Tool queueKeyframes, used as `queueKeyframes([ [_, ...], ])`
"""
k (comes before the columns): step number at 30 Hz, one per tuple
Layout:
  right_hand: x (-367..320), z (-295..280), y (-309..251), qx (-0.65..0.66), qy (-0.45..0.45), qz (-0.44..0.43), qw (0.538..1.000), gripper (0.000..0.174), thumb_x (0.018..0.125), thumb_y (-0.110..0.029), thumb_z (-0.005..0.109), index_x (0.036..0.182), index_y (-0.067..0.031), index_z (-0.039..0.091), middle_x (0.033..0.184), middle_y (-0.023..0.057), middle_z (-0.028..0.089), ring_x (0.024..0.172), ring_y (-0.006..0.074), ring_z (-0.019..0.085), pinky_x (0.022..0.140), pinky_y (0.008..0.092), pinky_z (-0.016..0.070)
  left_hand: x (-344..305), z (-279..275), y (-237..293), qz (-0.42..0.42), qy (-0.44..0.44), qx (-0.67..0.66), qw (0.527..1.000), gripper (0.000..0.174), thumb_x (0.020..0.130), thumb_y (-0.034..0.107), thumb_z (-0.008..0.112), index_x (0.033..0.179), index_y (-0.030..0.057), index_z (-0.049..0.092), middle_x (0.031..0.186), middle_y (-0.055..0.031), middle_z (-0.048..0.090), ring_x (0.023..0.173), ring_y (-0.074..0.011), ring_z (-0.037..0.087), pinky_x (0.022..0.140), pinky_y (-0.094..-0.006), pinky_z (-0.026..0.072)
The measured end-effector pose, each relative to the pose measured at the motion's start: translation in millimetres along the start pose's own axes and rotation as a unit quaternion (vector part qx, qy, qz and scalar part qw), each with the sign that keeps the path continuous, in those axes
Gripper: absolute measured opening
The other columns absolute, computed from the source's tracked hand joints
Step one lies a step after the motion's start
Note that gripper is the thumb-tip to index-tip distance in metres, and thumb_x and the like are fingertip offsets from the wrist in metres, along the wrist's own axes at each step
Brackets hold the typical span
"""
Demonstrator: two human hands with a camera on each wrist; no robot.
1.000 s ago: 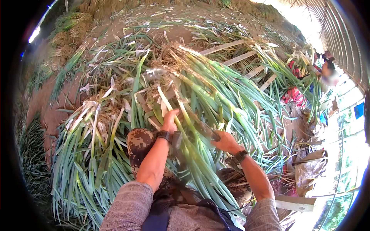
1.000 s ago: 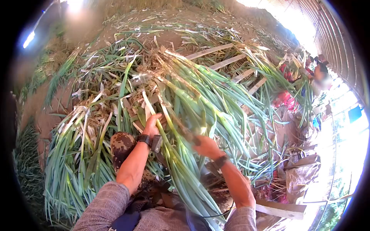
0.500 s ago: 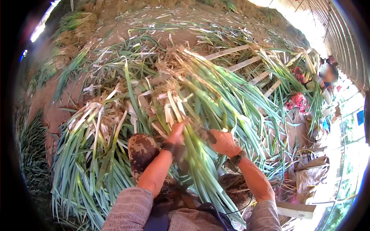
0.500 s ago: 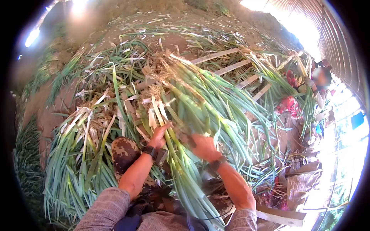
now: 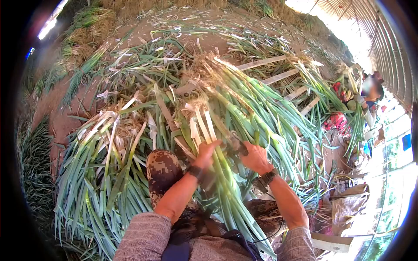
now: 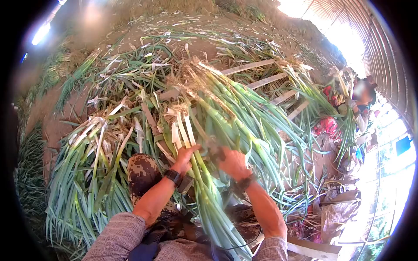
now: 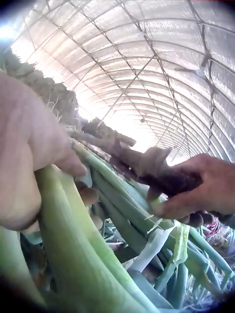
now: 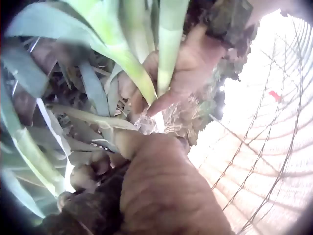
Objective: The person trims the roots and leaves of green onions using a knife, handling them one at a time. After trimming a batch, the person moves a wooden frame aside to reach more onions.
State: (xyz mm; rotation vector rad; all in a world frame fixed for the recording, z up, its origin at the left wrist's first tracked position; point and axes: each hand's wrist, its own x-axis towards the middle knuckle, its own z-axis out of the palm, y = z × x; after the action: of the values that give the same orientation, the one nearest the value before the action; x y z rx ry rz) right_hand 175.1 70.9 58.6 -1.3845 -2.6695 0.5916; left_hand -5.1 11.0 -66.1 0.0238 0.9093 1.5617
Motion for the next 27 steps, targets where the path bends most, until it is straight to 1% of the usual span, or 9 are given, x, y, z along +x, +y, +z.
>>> queueKeyframes([
  [2,0.3,0.0,-2.5,-0.002,0.008,-0.015,1.0,0.033,0.079,-0.024,0.067,0.108,-0.0105,0.064,0.082,0.0187,0.068,0.082,0.0413,0.064,0.074,0.0504,0.0496,1.8,-2.9,-1.9,0.011,0.016,-0.002,1.0,0.027,0.084,0.008,0.076,0.105,0.0001,0.062,0.092,-0.0118,0.066,0.08,-0.0263,0.068,0.067,-0.0457,0.0626],
  [4,-0.3,-4.9,-6.3,-0.006,0.012,-0.029,0.999,0.032,0.079,-0.025,0.067,0.107,-0.0103,0.064,0.081,0.0184,0.068,0.081,0.0415,0.064,0.073,0.0507,0.0495,-0.6,-4.5,-3.1,0.012,-0.004,-0.013,1.0,0.027,0.084,0.008,0.076,0.105,0.0007,0.062,0.096,-0.012,0.066,0.08,-0.026,0.068,0.068,-0.0466,0.0623],
  [6,1.0,-13.9,-10.1,-0.024,-0.047,-0.013,0.999,0.032,0.079,-0.026,0.067,0.106,-0.0102,0.064,0.082,0.0181,0.068,0.081,0.0417,0.064,0.074,0.0507,0.0492,-3.5,-3.7,-4.5,0.013,0.003,-0.012,1.0,0.027,0.084,0.009,0.076,0.105,0.0008,0.062,0.095,-0.0116,0.066,0.079,-0.0256,0.067,0.067,-0.0464,0.0619],
  [8,0.0,-20.2,-16.9,-0.02,-0.035,-0.029,0.999,0.032,0.078,-0.026,0.067,0.106,-0.0099,0.064,0.081,0.0184,0.068,0.081,0.042,0.064,0.074,0.0511,0.0489,-3.9,-2.5,-1.8,0.017,0.011,-0.015,1.0,0.027,0.084,0.009,0.076,0.105,0.0008,0.062,0.094,-0.0112,0.065,0.079,-0.0251,0.067,0.067,-0.0462,0.0616],
  [11,-0.9,-15.4,-10.1,-0.029,-0.037,-0.038,0.998,0.032,0.078,-0.026,0.066,0.106,-0.0093,0.063,0.081,0.0194,0.067,0.081,0.0425,0.063,0.075,0.0518,0.0483,-8.7,-8.1,-8.2,0.029,-0.022,-0.009,0.999,0.027,0.084,0.011,0.076,0.105,0.0008,0.062,0.095,-0.0109,0.066,0.083,-0.0256,0.068,0.066,-0.0451,0.0609],
  [15,1.6,-19.2,-11.1,-0.058,-0.045,-0.043,0.996,0.035,0.078,-0.025,0.064,0.108,-0.0083,0.062,0.079,0.0211,0.066,0.08,0.0433,0.063,0.074,0.0531,0.0471,-10.1,-10.0,-10.9,0.004,0.01,-0.002,1.0,0.026,0.086,0.014,0.075,0.104,0.0005,0.063,0.095,-0.01,0.066,0.084,-0.0246,0.068,0.068,-0.0422,0.0607],
  [17,1.0,-21.8,-13.4,-0.058,-0.053,-0.049,0.996,0.036,0.078,-0.025,0.064,0.109,-0.0084,0.062,0.079,0.0214,0.066,0.08,0.0431,0.063,0.073,0.0527,0.0468,-9.6,-11.5,-14.5,0.026,-0.021,-0.026,0.999,0.026,0.086,0.014,0.075,0.104,0.0005,0.063,0.094,-0.01,0.066,0.083,-0.0248,0.068,0.067,-0.0415,0.0604],
  [22,3.7,-25.9,-21.1,-0.068,-0.055,-0.065,0.994,0.036,0.077,-0.026,0.063,0.109,-0.0084,0.062,0.078,0.0218,0.065,0.079,0.0434,0.062,0.071,0.0524,0.0459,-11.2,-14.9,-14.7,0.014,-0.016,-0.02,1.0,0.026,0.086,0.014,0.076,0.104,0.0006,0.063,0.092,-0.0093,0.065,0.081,-0.0249,0.067,0.065,-0.0422,0.0598],
  [27,9.4,-27.3,-22.0,-0.082,-0.063,-0.078,0.992,0.031,0.078,-0.026,0.062,0.103,-0.0089,0.063,0.079,0.0207,0.066,0.079,0.0445,0.062,0.072,0.0537,0.0454,-9.8,-10.5,-13.6,-0.006,0.003,-0.014,1.0,0.025,0.085,0.013,0.076,0.102,0.0013,0.063,0.09,-0.0093,0.064,0.08,-0.026,0.068,0.064,-0.0439,0.0596],
])
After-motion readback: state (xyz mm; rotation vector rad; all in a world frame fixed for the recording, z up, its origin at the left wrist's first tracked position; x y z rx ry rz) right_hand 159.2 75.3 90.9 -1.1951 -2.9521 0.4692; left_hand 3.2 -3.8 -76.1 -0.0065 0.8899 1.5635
